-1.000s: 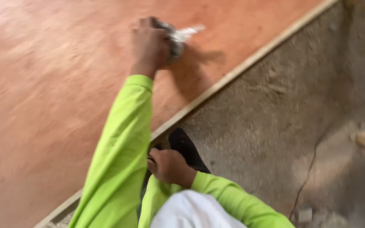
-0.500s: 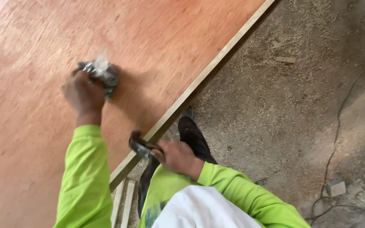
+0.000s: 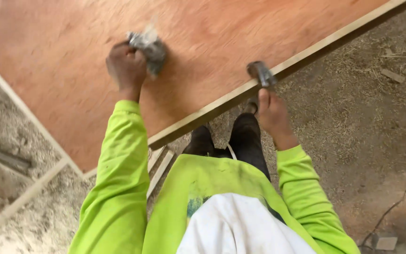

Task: Hammering small nails into a plywood board to secure it to a frame.

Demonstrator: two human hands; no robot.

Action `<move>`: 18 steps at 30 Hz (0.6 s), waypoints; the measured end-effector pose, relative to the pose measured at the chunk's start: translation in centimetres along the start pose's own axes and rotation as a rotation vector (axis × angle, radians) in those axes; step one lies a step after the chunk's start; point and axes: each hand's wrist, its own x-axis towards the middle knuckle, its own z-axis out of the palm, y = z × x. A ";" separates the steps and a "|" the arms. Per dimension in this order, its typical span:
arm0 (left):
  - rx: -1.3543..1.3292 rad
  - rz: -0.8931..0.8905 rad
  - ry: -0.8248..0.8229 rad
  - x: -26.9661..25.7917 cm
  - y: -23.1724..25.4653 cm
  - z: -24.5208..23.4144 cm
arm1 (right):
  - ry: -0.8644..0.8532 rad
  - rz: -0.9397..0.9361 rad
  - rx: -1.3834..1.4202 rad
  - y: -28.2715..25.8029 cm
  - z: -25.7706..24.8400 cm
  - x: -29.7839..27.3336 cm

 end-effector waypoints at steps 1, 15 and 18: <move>-0.143 0.025 0.064 -0.4 -0.8 -0.1 | -0.009 0.008 -0.025 0.2 0.1 -0.3; -0.232 -0.046 -0.209 -7.0 -6.3 -2.0 | 0.070 -0.088 -0.174 1.8 0.2 0.4; -0.552 -0.178 -0.245 -9.1 -6.1 -1.2 | -0.015 0.007 -0.114 0.2 0.0 0.2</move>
